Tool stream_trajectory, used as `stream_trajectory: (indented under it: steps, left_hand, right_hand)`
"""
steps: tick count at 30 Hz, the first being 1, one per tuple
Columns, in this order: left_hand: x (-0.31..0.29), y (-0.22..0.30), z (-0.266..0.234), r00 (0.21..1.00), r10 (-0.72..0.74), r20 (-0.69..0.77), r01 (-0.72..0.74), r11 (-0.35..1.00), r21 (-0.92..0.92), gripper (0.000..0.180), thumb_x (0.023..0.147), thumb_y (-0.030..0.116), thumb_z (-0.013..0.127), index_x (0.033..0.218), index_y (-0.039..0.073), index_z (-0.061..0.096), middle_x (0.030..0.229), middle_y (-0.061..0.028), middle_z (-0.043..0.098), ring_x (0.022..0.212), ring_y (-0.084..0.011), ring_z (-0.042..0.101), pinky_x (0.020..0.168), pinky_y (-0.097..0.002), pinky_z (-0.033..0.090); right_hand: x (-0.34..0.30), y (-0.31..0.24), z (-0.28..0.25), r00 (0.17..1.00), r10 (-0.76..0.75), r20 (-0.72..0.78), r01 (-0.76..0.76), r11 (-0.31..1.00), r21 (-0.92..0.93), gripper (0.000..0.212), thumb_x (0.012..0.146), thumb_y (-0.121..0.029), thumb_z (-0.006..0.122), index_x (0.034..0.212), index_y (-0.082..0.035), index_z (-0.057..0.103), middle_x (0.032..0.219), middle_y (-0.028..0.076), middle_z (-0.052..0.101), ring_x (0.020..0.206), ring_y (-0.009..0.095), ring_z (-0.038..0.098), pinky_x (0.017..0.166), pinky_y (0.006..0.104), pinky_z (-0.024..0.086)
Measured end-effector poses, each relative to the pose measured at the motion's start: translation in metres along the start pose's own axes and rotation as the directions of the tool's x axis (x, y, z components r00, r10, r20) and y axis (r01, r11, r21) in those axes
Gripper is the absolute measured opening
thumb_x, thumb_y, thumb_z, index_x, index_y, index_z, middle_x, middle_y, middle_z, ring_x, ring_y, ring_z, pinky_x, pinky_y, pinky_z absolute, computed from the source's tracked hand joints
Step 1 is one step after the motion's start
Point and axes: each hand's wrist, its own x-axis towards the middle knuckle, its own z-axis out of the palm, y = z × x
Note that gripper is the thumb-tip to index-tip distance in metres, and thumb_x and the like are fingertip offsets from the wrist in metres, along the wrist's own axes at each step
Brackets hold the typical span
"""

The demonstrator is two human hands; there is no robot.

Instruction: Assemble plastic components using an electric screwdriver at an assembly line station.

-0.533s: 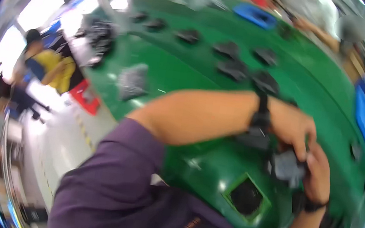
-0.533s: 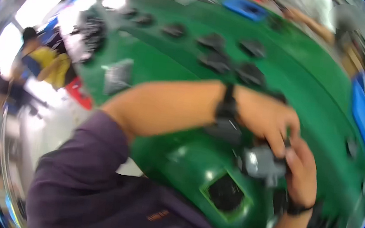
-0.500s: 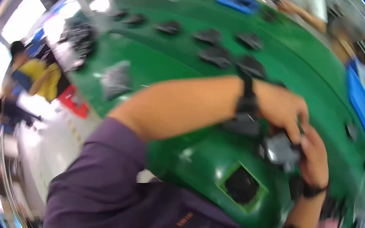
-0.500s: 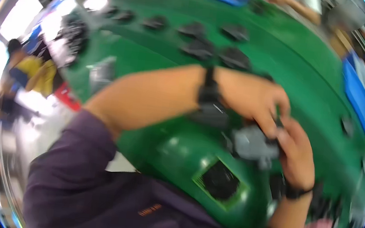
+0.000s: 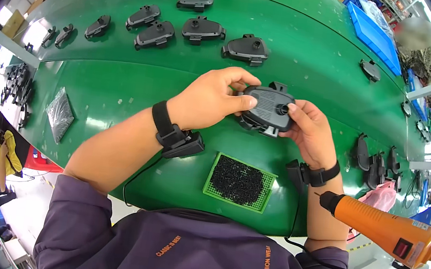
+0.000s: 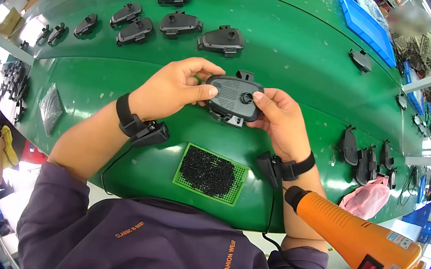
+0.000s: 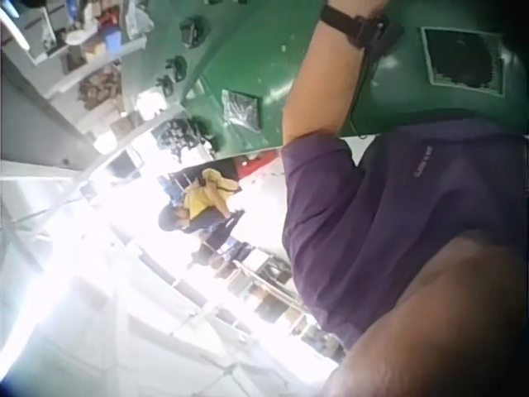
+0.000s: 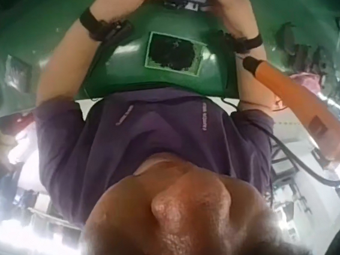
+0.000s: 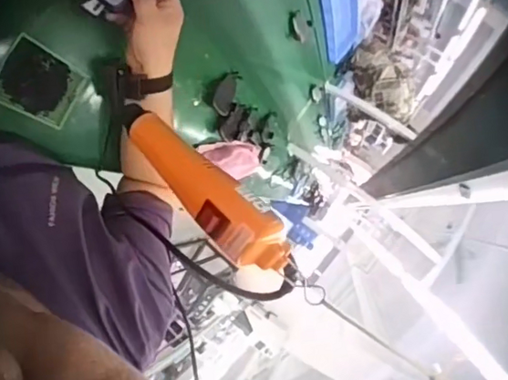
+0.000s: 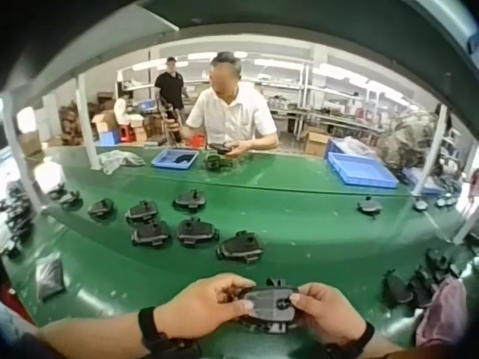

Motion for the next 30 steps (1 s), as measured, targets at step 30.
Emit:
stream_trajectory:
  steps: [30]
  left_hand:
    - [-0.075, -0.018, 0.061, 0.807, 0.313, 0.501, -0.591, 0.43, 0.683, 0.02, 0.075, 0.01, 0.074, 0.094, 0.007, 0.07, 0.085, -0.0067, 0.058, 0.083, -0.0262, 0.058, 0.078, -0.0365, 0.048]
  right_hand:
    - [-0.137, -0.065, -0.013, 0.618, -0.768, 0.17, 0.785, 0.613, -0.085, 0.077, 0.07, -0.031, 0.092, 0.128, -0.001, 0.05, 0.088, 0.015, 0.061, 0.074, 0.027, 0.066, 0.075, 0.0452, 0.06]
